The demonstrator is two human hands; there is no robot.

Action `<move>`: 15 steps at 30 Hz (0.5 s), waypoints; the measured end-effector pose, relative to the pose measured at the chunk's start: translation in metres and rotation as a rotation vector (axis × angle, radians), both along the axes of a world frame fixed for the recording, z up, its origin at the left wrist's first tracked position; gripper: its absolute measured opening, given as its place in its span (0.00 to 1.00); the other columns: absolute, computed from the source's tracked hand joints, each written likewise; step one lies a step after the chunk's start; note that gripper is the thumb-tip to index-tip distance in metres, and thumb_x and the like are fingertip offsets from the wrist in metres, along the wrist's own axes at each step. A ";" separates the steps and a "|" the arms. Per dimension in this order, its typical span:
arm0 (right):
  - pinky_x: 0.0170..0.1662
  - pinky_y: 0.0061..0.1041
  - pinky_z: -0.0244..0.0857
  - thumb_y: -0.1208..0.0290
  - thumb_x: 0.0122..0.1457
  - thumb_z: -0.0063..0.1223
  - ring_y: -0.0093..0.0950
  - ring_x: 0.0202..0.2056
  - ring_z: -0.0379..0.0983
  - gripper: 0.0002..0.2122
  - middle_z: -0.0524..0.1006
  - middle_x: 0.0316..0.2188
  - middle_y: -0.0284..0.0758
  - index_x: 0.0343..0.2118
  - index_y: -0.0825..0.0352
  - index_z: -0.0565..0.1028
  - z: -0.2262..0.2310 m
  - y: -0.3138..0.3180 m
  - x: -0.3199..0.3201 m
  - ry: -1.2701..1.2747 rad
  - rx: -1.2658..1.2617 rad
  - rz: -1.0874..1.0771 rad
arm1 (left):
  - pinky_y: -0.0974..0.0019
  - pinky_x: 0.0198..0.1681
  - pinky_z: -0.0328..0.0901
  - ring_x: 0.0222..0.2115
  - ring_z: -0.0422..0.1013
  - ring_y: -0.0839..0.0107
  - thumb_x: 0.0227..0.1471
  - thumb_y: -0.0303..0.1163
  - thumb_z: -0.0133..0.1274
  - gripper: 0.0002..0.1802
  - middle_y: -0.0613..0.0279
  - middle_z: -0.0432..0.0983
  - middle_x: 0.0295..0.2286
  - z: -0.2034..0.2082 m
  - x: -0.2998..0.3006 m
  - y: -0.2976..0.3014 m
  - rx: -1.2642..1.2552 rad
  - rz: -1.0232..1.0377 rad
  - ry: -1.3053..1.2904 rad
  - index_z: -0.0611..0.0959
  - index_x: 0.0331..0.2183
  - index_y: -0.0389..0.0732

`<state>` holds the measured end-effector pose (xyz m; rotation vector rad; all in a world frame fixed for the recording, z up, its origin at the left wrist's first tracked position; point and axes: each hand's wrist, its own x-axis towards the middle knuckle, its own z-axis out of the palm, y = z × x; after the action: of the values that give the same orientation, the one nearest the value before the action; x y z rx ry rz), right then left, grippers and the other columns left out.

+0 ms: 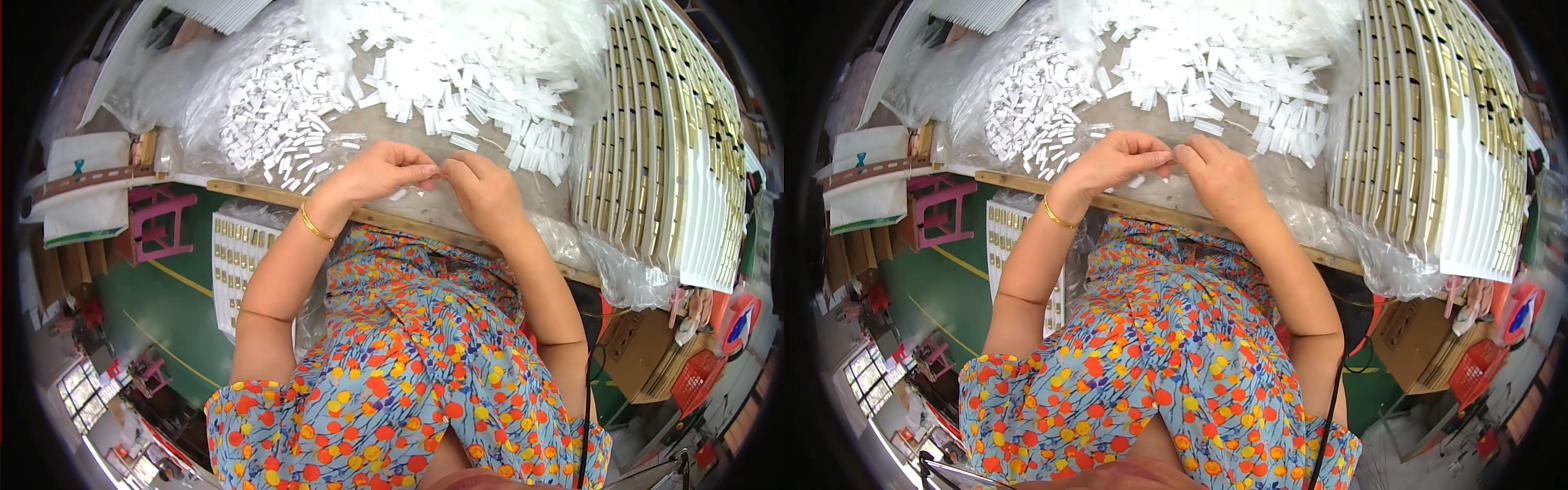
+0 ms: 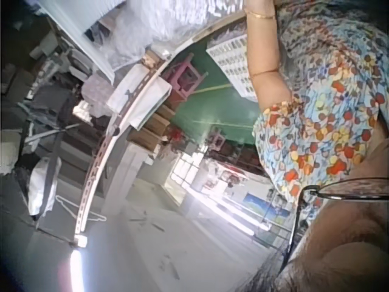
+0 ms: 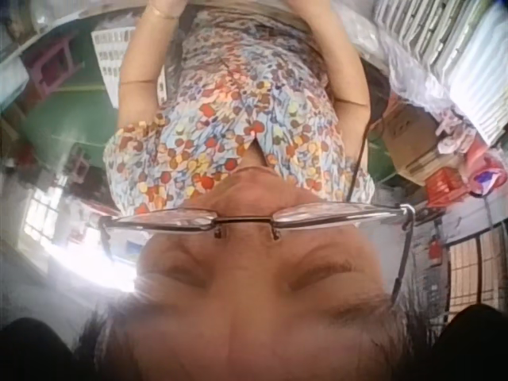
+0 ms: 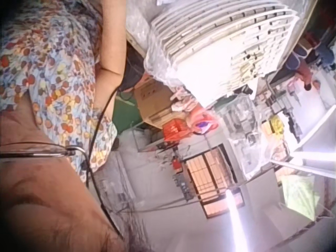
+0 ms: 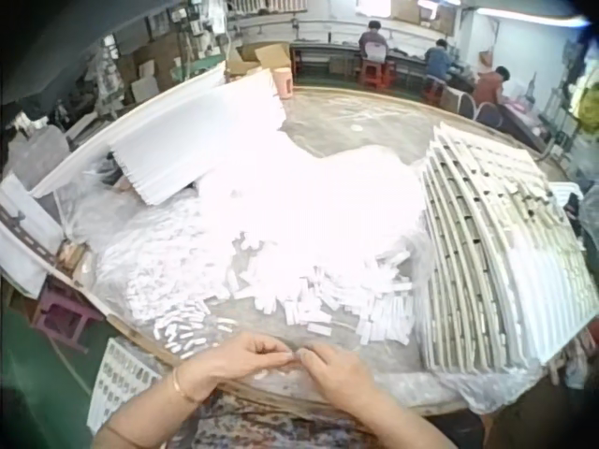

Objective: Manually assembling small white plastic caps onto gold metal pins at a factory workstation.

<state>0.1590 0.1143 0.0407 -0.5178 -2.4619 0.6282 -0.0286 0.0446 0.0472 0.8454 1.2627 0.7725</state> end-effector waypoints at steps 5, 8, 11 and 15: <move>0.28 0.28 0.67 0.82 0.44 0.52 0.34 0.27 0.72 0.07 0.73 0.27 0.36 0.28 0.66 0.72 0.010 -0.003 0.017 0.131 -0.194 -0.123 | 0.75 0.36 0.64 0.27 0.71 0.78 0.49 0.32 0.55 0.11 0.64 0.77 0.26 -0.014 0.021 -0.003 -0.035 0.100 -0.235 0.80 0.33 0.35; 0.28 0.23 0.66 0.82 0.46 0.53 0.29 0.25 0.72 0.04 0.74 0.24 0.35 0.27 0.68 0.74 0.010 -0.014 0.030 0.207 -0.408 -0.275 | 0.76 0.33 0.64 0.27 0.71 0.78 0.49 0.30 0.55 0.10 0.64 0.77 0.26 -0.020 0.049 -0.010 -0.069 0.254 -0.476 0.80 0.34 0.35; 0.29 0.17 0.65 0.81 0.50 0.54 0.21 0.25 0.72 0.02 0.76 0.24 0.32 0.28 0.70 0.76 -0.001 -0.026 0.037 0.394 -0.809 -0.433 | 0.76 0.32 0.64 0.30 0.72 0.77 0.50 0.28 0.53 0.08 0.63 0.77 0.28 -0.027 0.076 -0.013 -0.114 0.337 -0.592 0.80 0.34 0.36; 0.33 0.15 0.65 0.78 0.52 0.54 0.16 0.28 0.71 0.05 0.77 0.28 0.31 0.31 0.73 0.76 -0.008 -0.025 0.043 0.523 -1.163 -0.580 | 0.74 0.35 0.65 0.32 0.72 0.76 0.49 0.25 0.54 0.08 0.62 0.77 0.29 -0.027 0.101 -0.013 0.012 0.469 -0.581 0.79 0.35 0.35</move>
<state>0.2020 0.0891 0.0327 -1.2216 -1.1646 1.6332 0.0720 0.0319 0.0198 0.2836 0.9302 1.2916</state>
